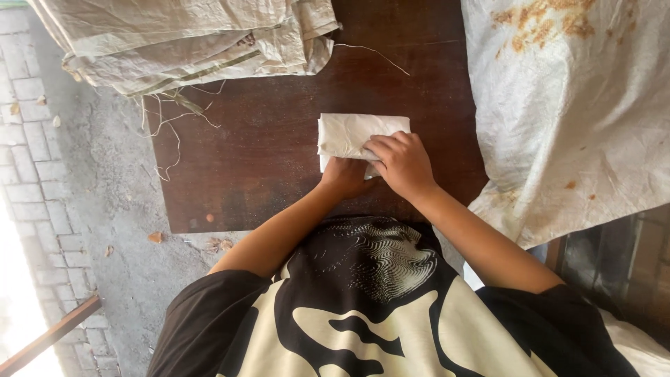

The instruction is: The person is seen folding empty salt sacks and placing them in a larger sack.

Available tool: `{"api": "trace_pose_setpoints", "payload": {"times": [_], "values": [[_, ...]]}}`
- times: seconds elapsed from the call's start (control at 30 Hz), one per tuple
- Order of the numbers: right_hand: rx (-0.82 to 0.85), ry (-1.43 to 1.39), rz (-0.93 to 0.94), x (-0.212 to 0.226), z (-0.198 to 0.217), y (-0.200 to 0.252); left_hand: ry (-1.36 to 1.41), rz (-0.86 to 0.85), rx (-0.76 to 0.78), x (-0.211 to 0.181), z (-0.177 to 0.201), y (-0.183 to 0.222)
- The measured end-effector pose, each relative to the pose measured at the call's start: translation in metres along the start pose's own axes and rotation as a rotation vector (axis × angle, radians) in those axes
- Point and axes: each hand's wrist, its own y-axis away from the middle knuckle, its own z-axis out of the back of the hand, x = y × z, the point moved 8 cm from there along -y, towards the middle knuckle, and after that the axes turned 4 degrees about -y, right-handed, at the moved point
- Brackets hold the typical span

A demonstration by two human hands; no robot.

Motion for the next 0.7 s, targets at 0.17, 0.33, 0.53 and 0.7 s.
{"api": "trace_pose_setpoints", "payload": {"times": [0.17, 0.33, 0.53, 0.7], "values": [[-0.008, -0.068, -0.074, -0.014, -0.017, 0.008, 0.095, -0.017, 0.028, -0.003, 0.052, 0.040], [-0.041, -0.096, -0.066, -0.020, -0.028, 0.013, 0.255, -0.350, -0.289, 0.017, 0.114, 0.091], [0.001, 0.002, -0.088, -0.002, -0.034, 0.023, 0.784, -0.060, -0.096, 0.048, 0.138, 0.058], [0.060, -0.055, -0.058, -0.007, -0.042, 0.025, 0.141, -0.020, 0.042, 0.042, 0.099, 0.019]]}}
